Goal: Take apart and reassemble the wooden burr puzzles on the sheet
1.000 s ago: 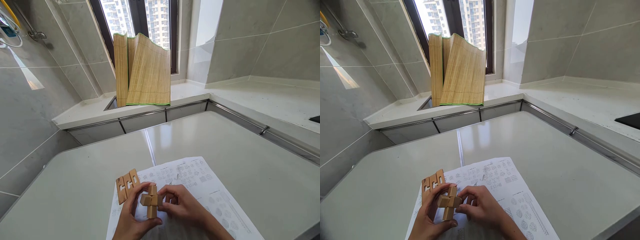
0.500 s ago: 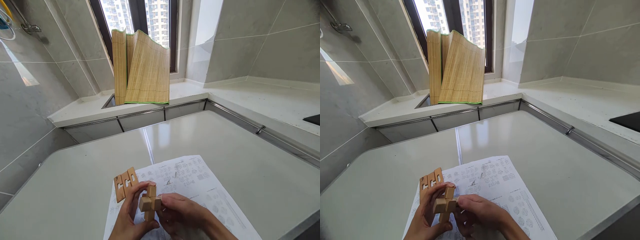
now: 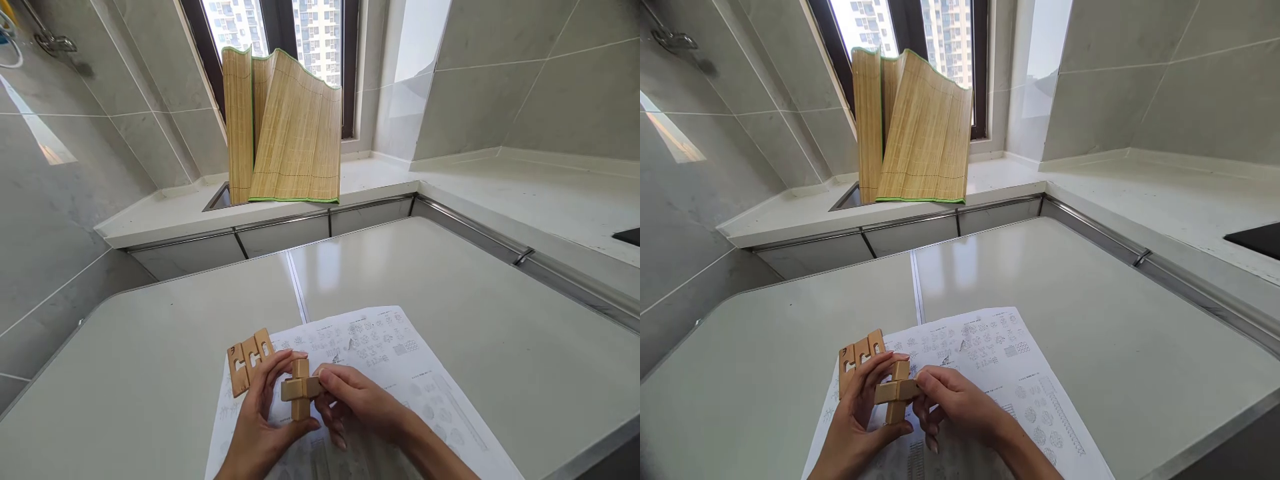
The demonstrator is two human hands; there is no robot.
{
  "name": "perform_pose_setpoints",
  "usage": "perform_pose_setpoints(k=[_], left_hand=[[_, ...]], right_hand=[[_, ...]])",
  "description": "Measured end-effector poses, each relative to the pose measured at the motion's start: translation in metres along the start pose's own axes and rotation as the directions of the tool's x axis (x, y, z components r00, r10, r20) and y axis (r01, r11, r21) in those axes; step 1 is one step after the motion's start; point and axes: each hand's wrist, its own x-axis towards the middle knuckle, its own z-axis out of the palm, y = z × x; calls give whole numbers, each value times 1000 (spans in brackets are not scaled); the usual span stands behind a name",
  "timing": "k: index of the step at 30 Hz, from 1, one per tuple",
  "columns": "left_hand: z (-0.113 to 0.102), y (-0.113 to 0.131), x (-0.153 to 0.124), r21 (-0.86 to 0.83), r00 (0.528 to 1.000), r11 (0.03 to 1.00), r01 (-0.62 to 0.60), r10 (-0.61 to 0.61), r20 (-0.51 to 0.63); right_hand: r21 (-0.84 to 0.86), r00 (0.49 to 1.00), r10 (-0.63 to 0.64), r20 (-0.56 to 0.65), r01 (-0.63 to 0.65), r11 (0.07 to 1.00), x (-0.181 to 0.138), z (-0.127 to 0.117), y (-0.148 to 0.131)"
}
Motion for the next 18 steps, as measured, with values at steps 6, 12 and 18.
perform_pose_setpoints(k=[6, 12, 18], left_hand=[[1, 2, -2, 61, 1000, 998, -30, 29, 13], [-5, 0, 0, 142, 996, 987, -75, 66, 63], [-2, -7, 3, -21, 994, 999, -33, 35, 104]], right_hand=[[-53, 1000, -20, 22, 21, 998, -4, 0, -3], [-94, 1000, -29, 3, 29, 995, -5, -1, -4], [2, 1000, -3, 5, 3, 1000, -6, -3, -3]])
